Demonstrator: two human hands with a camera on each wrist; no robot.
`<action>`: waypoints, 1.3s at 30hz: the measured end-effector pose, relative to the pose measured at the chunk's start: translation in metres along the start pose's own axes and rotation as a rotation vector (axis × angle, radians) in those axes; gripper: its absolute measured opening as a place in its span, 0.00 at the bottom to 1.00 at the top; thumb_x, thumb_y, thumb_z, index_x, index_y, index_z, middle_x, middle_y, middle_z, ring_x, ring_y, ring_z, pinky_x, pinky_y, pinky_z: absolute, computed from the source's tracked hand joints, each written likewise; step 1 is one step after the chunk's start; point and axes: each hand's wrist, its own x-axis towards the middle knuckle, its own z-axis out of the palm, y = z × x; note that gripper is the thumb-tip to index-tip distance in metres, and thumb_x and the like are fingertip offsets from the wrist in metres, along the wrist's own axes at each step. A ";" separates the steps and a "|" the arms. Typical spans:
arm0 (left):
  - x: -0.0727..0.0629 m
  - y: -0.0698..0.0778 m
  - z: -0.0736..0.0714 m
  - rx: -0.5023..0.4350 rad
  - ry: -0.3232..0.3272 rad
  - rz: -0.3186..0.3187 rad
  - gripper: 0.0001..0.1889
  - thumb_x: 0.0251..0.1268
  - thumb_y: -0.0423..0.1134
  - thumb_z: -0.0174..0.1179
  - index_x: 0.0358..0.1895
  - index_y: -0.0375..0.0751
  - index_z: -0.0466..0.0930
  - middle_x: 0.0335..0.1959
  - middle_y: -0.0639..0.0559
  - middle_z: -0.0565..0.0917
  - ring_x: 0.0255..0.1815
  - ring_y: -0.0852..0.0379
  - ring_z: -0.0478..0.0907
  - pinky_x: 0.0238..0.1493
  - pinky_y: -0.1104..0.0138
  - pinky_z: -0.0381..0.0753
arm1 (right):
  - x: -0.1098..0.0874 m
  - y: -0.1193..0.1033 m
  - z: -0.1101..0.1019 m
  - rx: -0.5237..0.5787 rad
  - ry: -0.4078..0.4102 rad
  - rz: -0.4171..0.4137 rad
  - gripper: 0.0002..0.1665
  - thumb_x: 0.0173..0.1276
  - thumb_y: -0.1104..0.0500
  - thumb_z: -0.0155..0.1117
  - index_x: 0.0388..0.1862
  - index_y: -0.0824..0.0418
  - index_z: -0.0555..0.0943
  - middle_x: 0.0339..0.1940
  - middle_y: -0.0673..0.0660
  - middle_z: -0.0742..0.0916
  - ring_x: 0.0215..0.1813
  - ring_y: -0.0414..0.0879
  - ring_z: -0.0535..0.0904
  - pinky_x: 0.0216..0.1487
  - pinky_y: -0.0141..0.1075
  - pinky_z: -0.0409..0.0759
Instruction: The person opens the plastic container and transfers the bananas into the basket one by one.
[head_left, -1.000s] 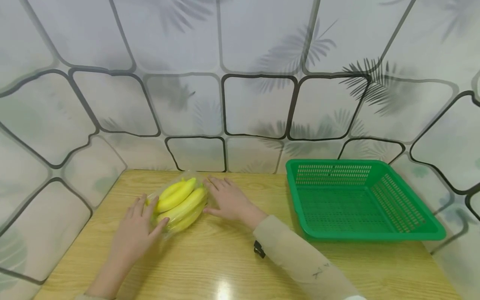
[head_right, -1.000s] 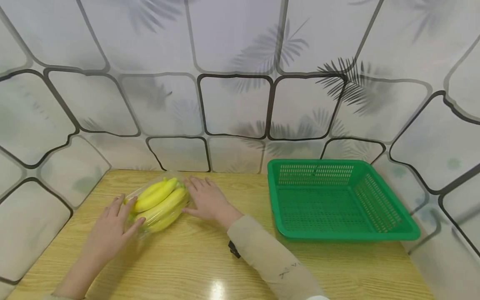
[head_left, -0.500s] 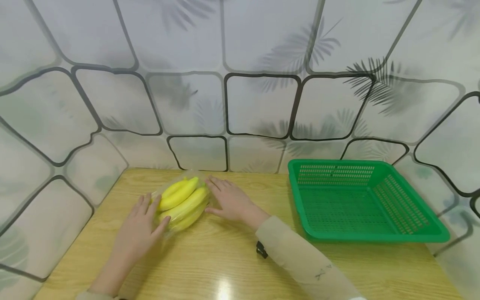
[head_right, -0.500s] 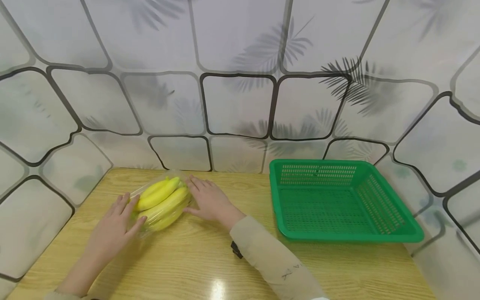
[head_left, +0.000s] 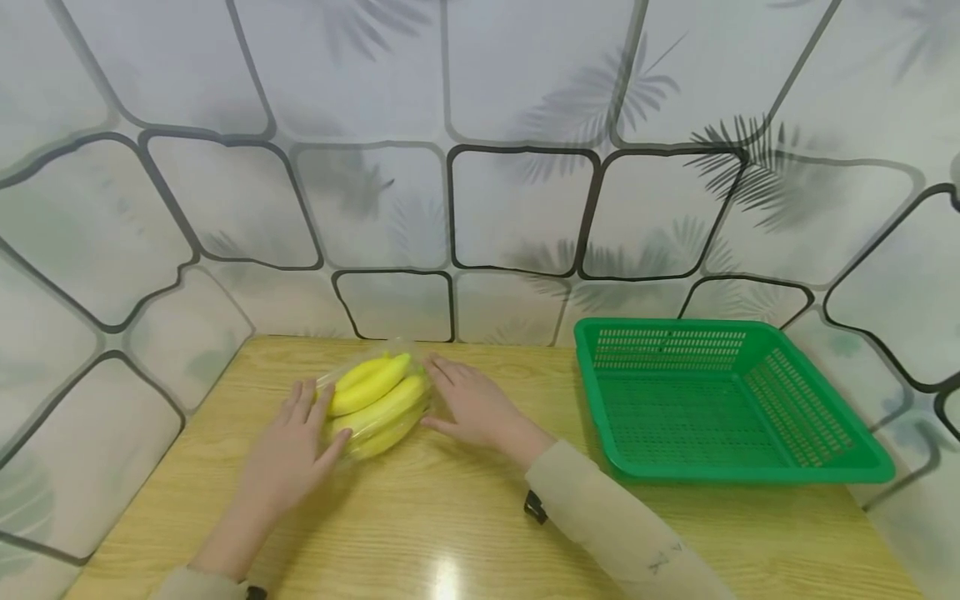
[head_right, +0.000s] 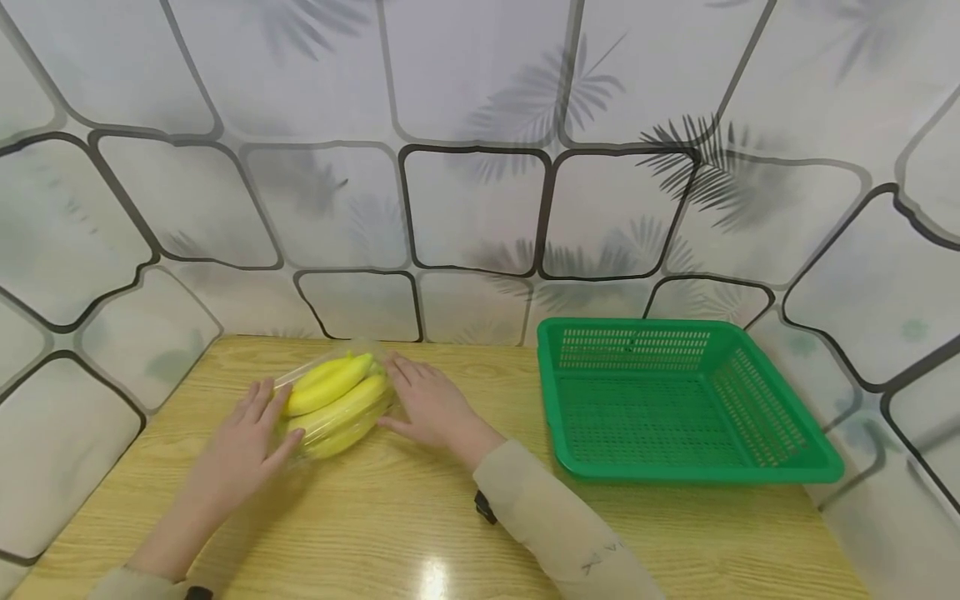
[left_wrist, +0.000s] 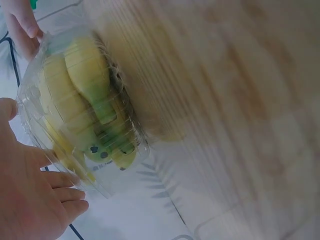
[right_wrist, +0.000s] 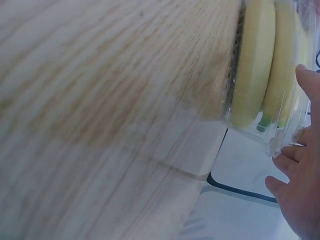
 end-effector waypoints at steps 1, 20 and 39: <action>0.001 0.000 0.001 -0.001 0.001 0.004 0.42 0.84 0.58 0.49 0.84 0.30 0.54 0.84 0.22 0.52 0.84 0.22 0.51 0.83 0.34 0.58 | -0.001 0.000 0.000 -0.003 0.003 0.002 0.56 0.80 0.31 0.54 0.88 0.65 0.49 0.89 0.63 0.59 0.87 0.59 0.61 0.89 0.51 0.61; 0.024 0.008 0.011 -0.005 0.006 0.123 0.41 0.82 0.55 0.51 0.83 0.27 0.53 0.85 0.24 0.52 0.85 0.25 0.52 0.86 0.39 0.58 | -0.030 0.003 -0.002 -0.008 0.023 0.112 0.54 0.82 0.34 0.54 0.87 0.68 0.52 0.88 0.66 0.60 0.87 0.61 0.61 0.88 0.53 0.62; 0.043 0.015 0.022 -0.020 0.035 0.279 0.44 0.79 0.58 0.55 0.83 0.28 0.56 0.84 0.25 0.56 0.84 0.27 0.56 0.84 0.39 0.64 | -0.069 0.001 -0.007 -0.043 0.069 0.169 0.54 0.80 0.36 0.58 0.86 0.71 0.54 0.86 0.69 0.63 0.86 0.61 0.63 0.86 0.53 0.65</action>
